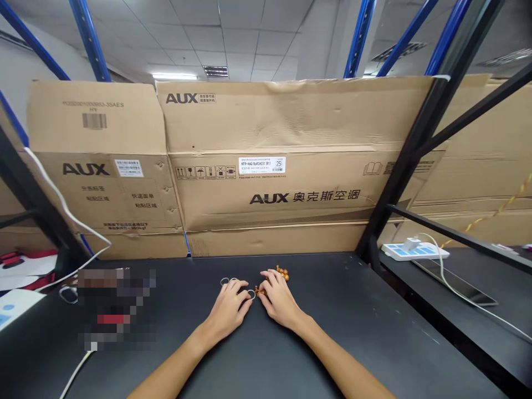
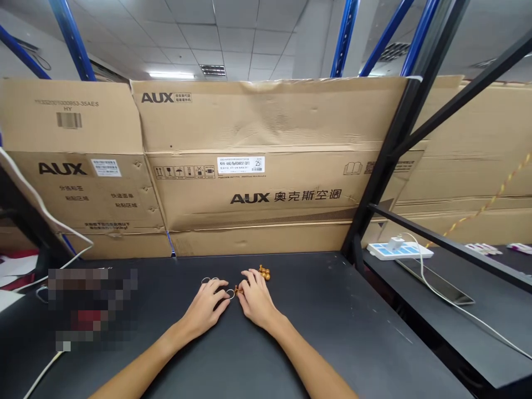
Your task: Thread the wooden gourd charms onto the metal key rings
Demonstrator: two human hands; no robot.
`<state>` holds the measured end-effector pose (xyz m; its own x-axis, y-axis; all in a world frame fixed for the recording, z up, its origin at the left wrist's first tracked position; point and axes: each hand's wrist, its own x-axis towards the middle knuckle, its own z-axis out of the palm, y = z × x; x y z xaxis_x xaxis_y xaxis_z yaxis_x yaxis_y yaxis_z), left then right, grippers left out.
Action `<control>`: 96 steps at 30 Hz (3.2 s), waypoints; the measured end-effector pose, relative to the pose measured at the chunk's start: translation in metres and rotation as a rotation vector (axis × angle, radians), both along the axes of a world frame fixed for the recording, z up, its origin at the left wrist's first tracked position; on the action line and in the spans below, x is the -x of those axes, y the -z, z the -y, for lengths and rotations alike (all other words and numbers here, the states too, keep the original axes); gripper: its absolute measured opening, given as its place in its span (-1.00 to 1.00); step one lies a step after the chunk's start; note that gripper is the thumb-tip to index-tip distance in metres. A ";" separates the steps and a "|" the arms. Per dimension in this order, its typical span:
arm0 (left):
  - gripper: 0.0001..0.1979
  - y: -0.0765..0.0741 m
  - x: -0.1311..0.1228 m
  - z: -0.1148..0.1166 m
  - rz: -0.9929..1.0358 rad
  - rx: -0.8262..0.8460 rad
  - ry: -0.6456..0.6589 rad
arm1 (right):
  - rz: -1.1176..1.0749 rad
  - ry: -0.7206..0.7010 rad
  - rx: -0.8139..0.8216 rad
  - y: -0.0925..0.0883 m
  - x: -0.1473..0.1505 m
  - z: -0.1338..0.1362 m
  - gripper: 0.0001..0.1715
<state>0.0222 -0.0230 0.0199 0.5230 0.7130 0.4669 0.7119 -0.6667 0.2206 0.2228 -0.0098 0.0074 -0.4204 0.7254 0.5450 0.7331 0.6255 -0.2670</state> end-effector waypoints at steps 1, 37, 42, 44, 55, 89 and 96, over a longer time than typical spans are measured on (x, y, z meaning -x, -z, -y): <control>-0.86 0.000 0.000 0.000 0.009 0.002 0.000 | -0.011 -0.021 0.006 -0.001 0.000 0.000 -0.90; -0.89 -0.001 -0.002 0.004 0.066 0.007 0.046 | -0.117 -0.112 0.038 -0.009 0.002 0.007 -0.89; -0.85 0.000 -0.003 0.002 0.025 -0.004 0.071 | -0.133 -0.107 0.049 -0.007 0.003 0.006 -0.89; -0.84 -0.001 -0.003 0.002 0.022 0.005 0.084 | -0.127 -0.031 0.034 -0.005 0.002 0.003 -0.88; -0.89 0.003 -0.001 0.002 0.049 -0.014 0.089 | -0.170 -0.165 0.080 -0.010 0.003 0.008 -0.89; -0.74 0.010 0.018 -0.019 0.027 0.037 -0.155 | -0.020 0.163 0.064 -0.004 -0.010 -0.003 -0.74; -0.63 0.025 0.032 -0.035 -0.038 0.151 -0.169 | 0.122 0.168 0.114 0.005 -0.015 -0.011 -0.61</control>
<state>-0.0100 0.0119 -0.0050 0.4057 0.8522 0.3305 0.8204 -0.4989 0.2793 0.2381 0.0012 0.0024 -0.3464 0.8447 0.4081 0.8556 0.4628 -0.2317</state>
